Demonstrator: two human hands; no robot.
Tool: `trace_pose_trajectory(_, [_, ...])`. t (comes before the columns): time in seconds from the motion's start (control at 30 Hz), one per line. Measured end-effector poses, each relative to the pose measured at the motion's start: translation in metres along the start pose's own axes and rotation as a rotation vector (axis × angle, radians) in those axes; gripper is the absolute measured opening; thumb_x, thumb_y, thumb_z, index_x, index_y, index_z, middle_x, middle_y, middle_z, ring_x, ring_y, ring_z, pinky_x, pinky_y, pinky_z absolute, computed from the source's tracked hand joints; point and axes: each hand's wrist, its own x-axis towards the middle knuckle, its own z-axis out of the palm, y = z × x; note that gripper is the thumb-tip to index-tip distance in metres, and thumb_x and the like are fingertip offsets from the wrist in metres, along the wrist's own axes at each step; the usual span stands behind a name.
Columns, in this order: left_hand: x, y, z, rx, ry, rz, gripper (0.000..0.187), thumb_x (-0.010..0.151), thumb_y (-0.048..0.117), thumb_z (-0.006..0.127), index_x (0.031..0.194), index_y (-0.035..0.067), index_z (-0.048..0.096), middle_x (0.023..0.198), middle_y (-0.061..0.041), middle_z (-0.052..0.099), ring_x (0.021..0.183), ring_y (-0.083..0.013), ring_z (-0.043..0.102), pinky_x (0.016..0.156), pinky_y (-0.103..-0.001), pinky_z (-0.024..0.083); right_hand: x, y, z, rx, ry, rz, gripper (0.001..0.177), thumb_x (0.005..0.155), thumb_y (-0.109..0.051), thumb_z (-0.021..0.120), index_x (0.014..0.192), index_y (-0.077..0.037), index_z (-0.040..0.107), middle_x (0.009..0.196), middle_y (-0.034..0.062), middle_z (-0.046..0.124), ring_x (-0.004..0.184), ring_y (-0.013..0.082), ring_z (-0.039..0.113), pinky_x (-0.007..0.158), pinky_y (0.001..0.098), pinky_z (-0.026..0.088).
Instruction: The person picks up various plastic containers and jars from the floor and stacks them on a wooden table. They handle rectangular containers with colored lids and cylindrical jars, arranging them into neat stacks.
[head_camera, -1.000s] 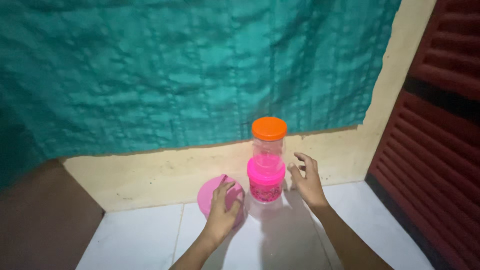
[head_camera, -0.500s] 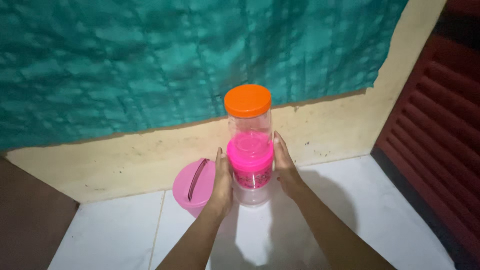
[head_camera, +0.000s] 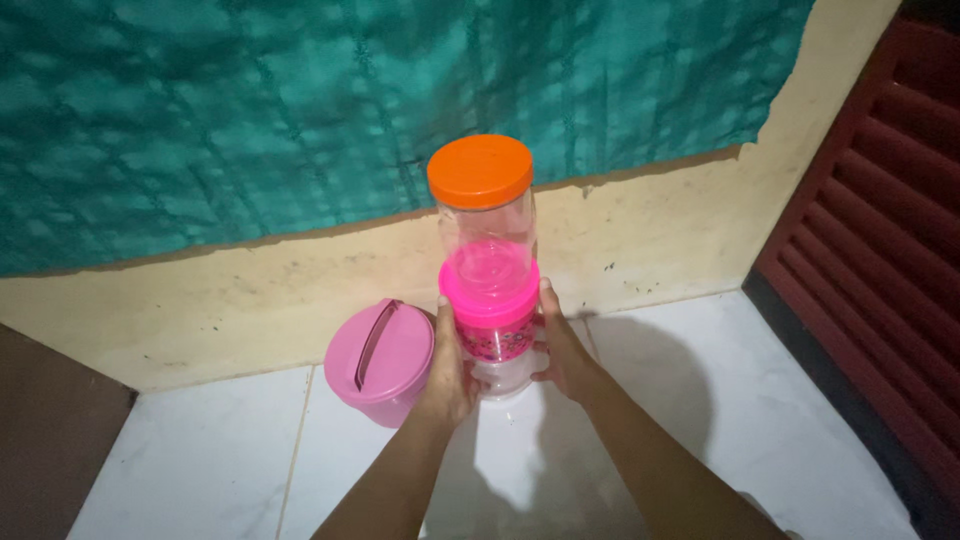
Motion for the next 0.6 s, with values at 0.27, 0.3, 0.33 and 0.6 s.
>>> trace_pose_trajectory(0.27, [0.004,-0.011,0.015,0.037,0.039,0.001,0.104,0.08,0.089,0.028,0.158,0.021,0.036,0.157,-0.011,0.045,0.138,-0.0319,0.045,0.107,-0.056,0.034,-0.005,-0.005,-0.017,0.05,0.083,0.007,0.115,0.073,-0.092,0.029,0.16,-0.017,0.025,0.166,0.0098,0.025,0.149,0.041,0.03,0.111,0.0786,0.026])
trace_pose_trajectory(0.3, [0.005,-0.014,0.019,0.019,-0.001,0.022,0.105,0.079,0.09,0.029,0.159,0.021,0.034,0.158,-0.008,0.043,0.138,-0.0285,0.045,0.103,-0.053,0.037,-0.008,-0.007,-0.02,0.066,0.093,0.004,0.114,0.073,-0.091,0.03,0.16,-0.017,0.024,0.167,0.0106,0.024,0.149,0.0416,0.029,0.111,0.0793,0.025])
trace_pose_trajectory(0.33, [0.006,-0.016,0.024,0.022,0.018,-0.002,0.105,0.078,0.09,0.028,0.159,0.023,0.032,0.158,-0.009,0.043,0.139,-0.0305,0.045,0.105,-0.055,0.038,-0.012,-0.008,-0.024,0.053,0.093,0.005,0.114,0.073,-0.091,0.028,0.16,-0.019,0.023,0.167,0.0098,0.022,0.149,0.0413,0.028,0.11,0.0796,0.025])
trace_pose_trajectory(0.6, [0.014,-0.046,0.075,0.061,-0.051,-0.056,0.11,0.073,0.089,0.025,0.163,0.028,0.011,0.172,-0.005,0.012,0.157,-0.0378,0.0,0.118,-0.073,0.001,-0.041,-0.013,-0.086,0.025,0.148,-0.021,0.113,0.067,-0.092,0.03,0.161,-0.03,0.019,0.168,0.0044,0.02,0.148,0.0408,0.029,0.108,0.0814,0.029])
